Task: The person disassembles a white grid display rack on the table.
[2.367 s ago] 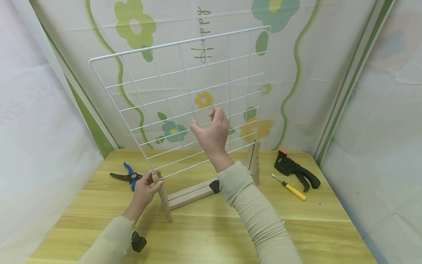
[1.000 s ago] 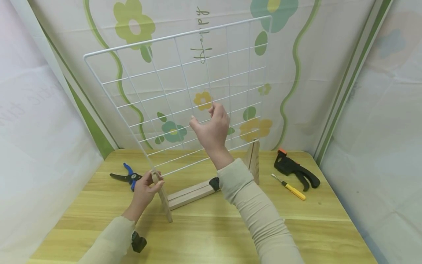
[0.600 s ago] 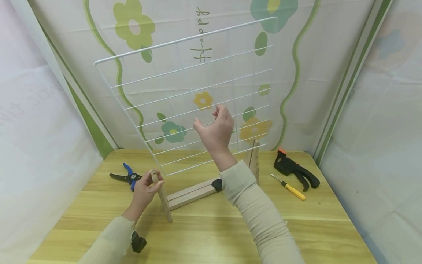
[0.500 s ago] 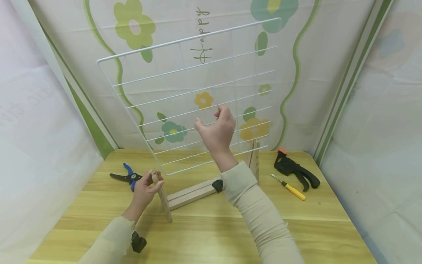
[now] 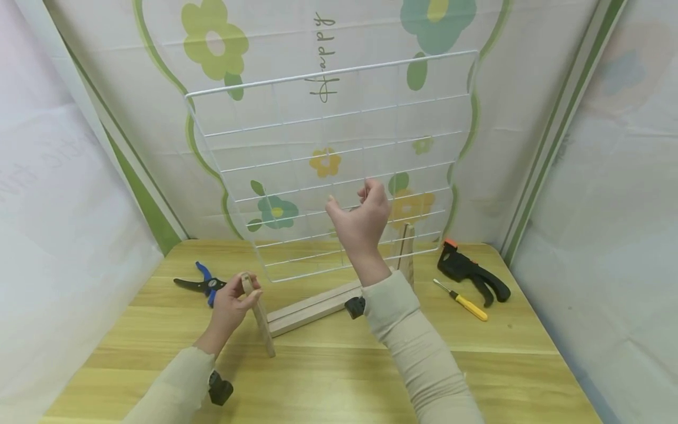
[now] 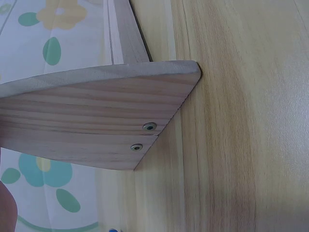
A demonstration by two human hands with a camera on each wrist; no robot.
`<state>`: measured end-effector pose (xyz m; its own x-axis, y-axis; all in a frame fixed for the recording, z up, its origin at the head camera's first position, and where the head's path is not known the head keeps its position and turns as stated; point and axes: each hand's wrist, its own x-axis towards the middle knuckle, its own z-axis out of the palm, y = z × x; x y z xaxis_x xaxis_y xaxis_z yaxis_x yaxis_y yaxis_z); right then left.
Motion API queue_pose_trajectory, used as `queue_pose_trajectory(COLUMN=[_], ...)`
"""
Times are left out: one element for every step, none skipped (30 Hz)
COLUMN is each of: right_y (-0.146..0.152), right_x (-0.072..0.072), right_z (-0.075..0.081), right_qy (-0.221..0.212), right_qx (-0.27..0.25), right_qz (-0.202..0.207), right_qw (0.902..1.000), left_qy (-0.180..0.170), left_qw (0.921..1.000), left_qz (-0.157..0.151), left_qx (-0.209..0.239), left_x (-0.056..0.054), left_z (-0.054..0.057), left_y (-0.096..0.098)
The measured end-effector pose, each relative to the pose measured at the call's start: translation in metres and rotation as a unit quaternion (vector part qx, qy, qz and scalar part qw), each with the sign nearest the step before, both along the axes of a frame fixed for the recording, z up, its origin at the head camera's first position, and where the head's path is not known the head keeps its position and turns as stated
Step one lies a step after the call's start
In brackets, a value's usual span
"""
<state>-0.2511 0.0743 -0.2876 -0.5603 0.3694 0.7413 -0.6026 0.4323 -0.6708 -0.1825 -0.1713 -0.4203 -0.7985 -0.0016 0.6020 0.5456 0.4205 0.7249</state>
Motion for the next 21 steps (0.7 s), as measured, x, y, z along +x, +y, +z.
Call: queue_pose_trajectory(right_y=[0.001, 0.002, 0.002, 0.003, 0.004, 0.005, 0.006, 0.007, 0.007, 0.008, 0.009, 0.01, 0.011, 0.012, 0.013, 0.014, 0.014, 0.015, 0.015, 0.016, 0.016], right_x=[0.0, 0.001, 0.001, 0.002, 0.002, 0.003, 0.003, 0.005, 0.006, 0.006, 0.007, 0.008, 0.009, 0.01, 0.01, 0.01, 0.011, 0.011, 0.011, 0.012, 0.012], right_z=[-0.001, -0.002, -0.003, -0.004, -0.005, -0.006, -0.006, -0.007, -0.007, -0.008, -0.01, -0.011, -0.012, -0.013, -0.015, -0.016, -0.017, -0.018, -0.018, -0.019, -0.02], right_qy=[-0.002, -0.004, -0.007, -0.011, -0.015, -0.019, -0.023, -0.027, -0.03, -0.033, -0.036, -0.038, -0.04, -0.04, -0.04, -0.039, -0.037, -0.035, -0.032, -0.029, -0.027], right_qx=[-0.004, -0.005, -0.005, -0.006, -0.008, -0.01, -0.012, -0.013, -0.016, -0.017, -0.019, -0.02, -0.022, -0.024, -0.026, -0.028, -0.03, -0.032, -0.034, -0.035, -0.036], right_qz=[0.001, 0.0, 0.0, 0.0, 0.0, 0.0, -0.002, -0.003, -0.001, -0.002, -0.003, -0.004, -0.005, -0.004, -0.006, -0.009, -0.01, -0.012, -0.015, -0.017, -0.02], right_qw=[1.0, 1.0, 1.0, 0.9999, 0.9998, 0.9998, 0.9997, 0.9996, 0.9994, 0.9993, 0.9992, 0.9991, 0.999, 0.9989, 0.9989, 0.9988, 0.9988, 0.9988, 0.9988, 0.9988, 0.9988], left_qy=[0.002, 0.004, 0.004, 0.003, 0.003, -0.001, -0.006, -0.009, -0.012, -0.013, -0.015, -0.018, -0.019, -0.02, -0.02, -0.018, -0.018, -0.016, -0.015, -0.013, -0.012], left_qw=[1.0, 1.0, 1.0, 1.0, 1.0, 1.0, 1.0, 1.0, 0.9999, 0.9999, 0.9999, 0.9998, 0.9998, 0.9997, 0.9998, 0.9998, 0.9998, 0.9999, 0.9999, 0.9999, 0.9999], left_qz=[-0.001, 0.0, -0.001, 0.0, 0.0, 0.0, 0.002, 0.002, 0.001, 0.001, -0.001, -0.003, -0.004, -0.006, -0.005, -0.004, -0.003, -0.002, -0.001, 0.0, 0.001], left_qx=[-0.001, -0.003, -0.003, -0.002, -0.001, -0.001, 0.0, 0.002, 0.004, 0.004, 0.006, 0.009, 0.009, 0.009, 0.007, 0.004, 0.003, 0.0, -0.002, -0.003, -0.004], left_x=[0.0, 0.0, 0.0, 0.001, 0.001, 0.001, 0.001, 0.001, 0.001, 0.001, 0.001, 0.0, 0.0, 0.0, 0.0, 0.0, 0.0, 0.0, 0.0, 0.0, 0.0], left_z=[0.0, 0.0, 0.0, 0.001, 0.001, 0.001, 0.001, 0.001, 0.001, 0.002, 0.002, 0.002, 0.002, 0.003, 0.003, 0.003, 0.003, 0.003, 0.003, 0.003, 0.003], left_y=[0.0, 0.0, 0.0, 0.0, 0.0, 0.0, 0.0, 0.0, 0.001, 0.001, 0.001, 0.001, 0.001, 0.001, 0.001, 0.001, 0.001, 0.001, 0.001, 0.001, 0.001])
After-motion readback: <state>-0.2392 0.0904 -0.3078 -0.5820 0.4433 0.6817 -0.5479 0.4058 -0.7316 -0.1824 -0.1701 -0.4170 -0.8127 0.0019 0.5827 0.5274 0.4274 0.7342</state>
